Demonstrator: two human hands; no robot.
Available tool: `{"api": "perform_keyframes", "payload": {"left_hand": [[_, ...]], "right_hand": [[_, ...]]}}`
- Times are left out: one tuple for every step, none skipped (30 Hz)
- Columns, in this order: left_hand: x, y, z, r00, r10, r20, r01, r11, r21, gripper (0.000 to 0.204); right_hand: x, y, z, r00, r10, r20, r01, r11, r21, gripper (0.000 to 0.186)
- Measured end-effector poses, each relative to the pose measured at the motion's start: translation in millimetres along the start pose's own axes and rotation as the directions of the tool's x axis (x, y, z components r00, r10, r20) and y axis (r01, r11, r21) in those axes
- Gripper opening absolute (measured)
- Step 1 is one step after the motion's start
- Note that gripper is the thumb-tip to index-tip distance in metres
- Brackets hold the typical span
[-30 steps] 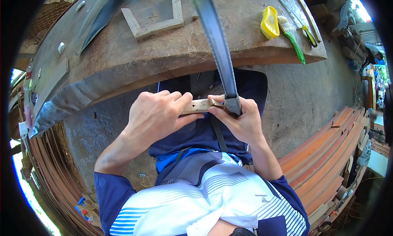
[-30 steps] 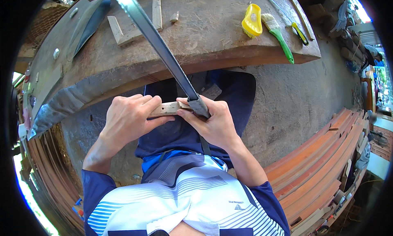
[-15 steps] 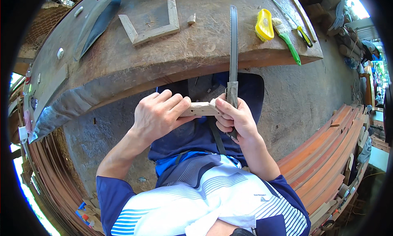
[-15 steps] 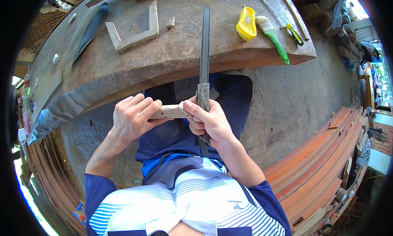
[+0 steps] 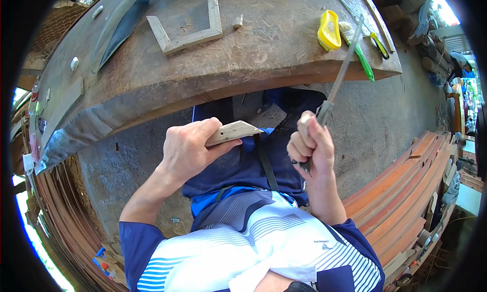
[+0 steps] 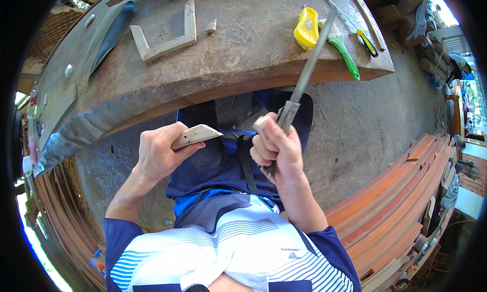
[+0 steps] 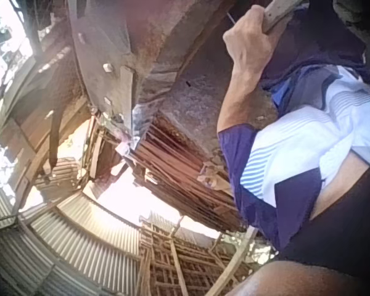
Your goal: Shaping and refining small pieces of wood using a file and a saw.
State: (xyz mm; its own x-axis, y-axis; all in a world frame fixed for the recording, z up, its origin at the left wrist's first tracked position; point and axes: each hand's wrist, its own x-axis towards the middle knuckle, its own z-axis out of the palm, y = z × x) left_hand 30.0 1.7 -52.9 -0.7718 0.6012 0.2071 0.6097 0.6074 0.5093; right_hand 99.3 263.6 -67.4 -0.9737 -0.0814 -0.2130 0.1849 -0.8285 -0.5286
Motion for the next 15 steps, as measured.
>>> {"api": "perform_keyframes", "payload": {"left_hand": [[-1.4,-1.7,1.1,1.0,-0.009,-0.022,0.009,1.0,0.017,0.038],[-2.6,-3.2,1.6,0.999,-0.017,-0.044,0.019,0.999,0.035,0.038],[-2.7,-3.6,1.7,0.999,-0.021,-0.048,0.023,0.999,0.041,0.038],[-1.5,-2.3,3.5,0.999,-0.006,-0.052,0.009,0.999,0.052,0.039],[-0.5,-1.7,4.6,0.998,0.009,-0.057,-0.005,0.998,0.063,0.039],[0.4,-2.3,4.7,0.998,0.006,-0.063,-0.002,0.998,0.067,0.039],[1.3,-2.6,4.5,0.997,0.026,-0.079,-0.019,0.996,0.086,0.039],[0.4,-2.7,3.3,0.995,0.042,-0.094,-0.032,0.994,0.108,0.039],[-1.1,-2.7,1.3,0.994,0.037,-0.098,-0.026,0.993,0.116,0.039],[-3.4,-2.1,-2.5,0.997,0.003,-0.081,0.007,0.992,0.128,0.04],[-4.2,-3.1,-6.2,0.997,-0.031,-0.067,0.04,0.988,0.147,0.04],[-5.6,-2.7,-8.6,0.996,-0.04,-0.082,0.053,0.985,0.163,0.04],[-5.7,-6.6,-11.3,0.994,-0.098,-0.055,0.105,0.985,0.136,0.04],[-3.9,-12.7,-16.3,0.988,-0.149,-0.032,0.152,0.982,0.11,0.039],[-7.7,-17.1,-30.0,0.965,-0.262,0.007,0.261,0.962,0.082,0.039]], "right_hand": [[1.4,-5.6,0.4,0.999,-0.024,-0.037,0.022,0.999,-0.035,0.023],[2.7,-11.3,-0.7,0.996,-0.048,-0.072,0.043,0.997,-0.07,0.022],[4.2,-14.6,-8.6,0.997,-0.056,-0.054,0.053,0.997,-0.051,0.022],[5.0,-19.0,-9.1,0.993,-0.083,-0.087,0.071,0.987,-0.142,0.021],[8.3,-22.7,-7.6,0.99,-0.1,-0.103,0.075,0.972,-0.223,0.02],[13.9,-26.9,-3.9,0.986,-0.119,-0.118,0.078,0.949,-0.304,0.021],[19.7,-30.7,-0.2,0.982,-0.152,-0.114,0.101,0.927,-0.362,0.021],[27.3,-34.5,6.5,0.978,-0.18,-0.107,0.121,0.902,-0.415,0.023],[35.5,-41.2,19.4,0.973,-0.195,-0.126,0.105,0.854,-0.509,0.027],[48.8,-43.8,20.2,0.947,-0.299,-0.116,0.123,0.673,-0.729,0.031],[68.7,-48.9,15.5,0.903,-0.43,0.017,0.165,0.308,-0.937,0.032],[82.9,-54.9,11.4,0.846,-0.495,0.198,0.164,-0.111,-0.98,0.034],[92.3,-60.0,11.3,0.878,-0.448,0.168,0.091,-0.189,-0.978,0.035],[98.7,-67.5,6.6,0.904,-0.393,0.171,0.085,-0.227,-0.97,0.036],[101.6,-73.0,10.3,0.912,-0.371,0.173,0.06,-0.297,-0.953,0.037]]}}
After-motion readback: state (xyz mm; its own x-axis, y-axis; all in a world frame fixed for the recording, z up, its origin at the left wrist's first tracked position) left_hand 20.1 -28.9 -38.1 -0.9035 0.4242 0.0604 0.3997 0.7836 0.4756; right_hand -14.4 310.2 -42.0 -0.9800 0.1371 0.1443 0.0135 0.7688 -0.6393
